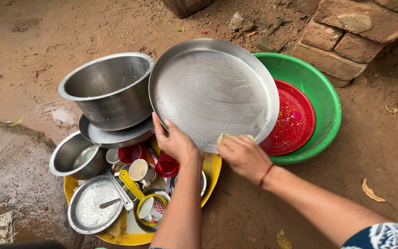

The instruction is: The person scrubs a large round metal pot lid with a sponge, rubbing its surface repeatedly, then scrubs a red decorative tray on both sides over a green plastic basin, with a pile of dirty pots, cups and dishes on a yellow tray beside them on the ground.

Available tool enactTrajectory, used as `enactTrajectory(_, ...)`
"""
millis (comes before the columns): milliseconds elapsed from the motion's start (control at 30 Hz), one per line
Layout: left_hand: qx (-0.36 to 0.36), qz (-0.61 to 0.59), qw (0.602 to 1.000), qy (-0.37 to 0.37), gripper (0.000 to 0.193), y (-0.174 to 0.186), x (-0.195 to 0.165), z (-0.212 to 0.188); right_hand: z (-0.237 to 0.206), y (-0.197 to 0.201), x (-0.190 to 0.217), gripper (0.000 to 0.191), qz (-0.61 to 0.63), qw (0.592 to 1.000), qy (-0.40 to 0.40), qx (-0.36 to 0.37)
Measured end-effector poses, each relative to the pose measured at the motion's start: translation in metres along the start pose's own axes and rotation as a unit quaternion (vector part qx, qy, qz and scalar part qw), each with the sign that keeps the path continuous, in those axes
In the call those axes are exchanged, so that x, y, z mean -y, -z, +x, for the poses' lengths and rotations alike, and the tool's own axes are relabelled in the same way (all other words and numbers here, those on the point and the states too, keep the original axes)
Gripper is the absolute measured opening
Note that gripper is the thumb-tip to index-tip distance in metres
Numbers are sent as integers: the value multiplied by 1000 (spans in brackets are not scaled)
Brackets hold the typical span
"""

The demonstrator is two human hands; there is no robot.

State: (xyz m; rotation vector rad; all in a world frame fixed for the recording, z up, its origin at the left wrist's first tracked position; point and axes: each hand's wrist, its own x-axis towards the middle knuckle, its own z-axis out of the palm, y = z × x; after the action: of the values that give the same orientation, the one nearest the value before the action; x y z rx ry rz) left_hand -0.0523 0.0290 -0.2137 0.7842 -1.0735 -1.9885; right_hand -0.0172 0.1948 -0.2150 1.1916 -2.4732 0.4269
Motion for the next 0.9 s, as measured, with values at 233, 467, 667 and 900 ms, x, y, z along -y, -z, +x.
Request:
enactTrajectory(233, 14, -3, 1000, 11, 44, 7, -24, 14, -26, 24, -85, 14, -48, 998, 25, 41)
enactTrajectory(467, 5, -6, 1000, 20, 42, 6, -30, 14, -34, 6, -77, 22, -73, 997, -16, 34)
enactTrajectory(667, -28, 31, 999, -24, 41, 7, -7, 12, -7, -25, 5, 24, 22, 998, -46, -41)
enactTrajectory(900, -22, 51, 997, -50, 41, 0, 1, 13, 24, -14, 35, 16, 61, 995, -79, -12)
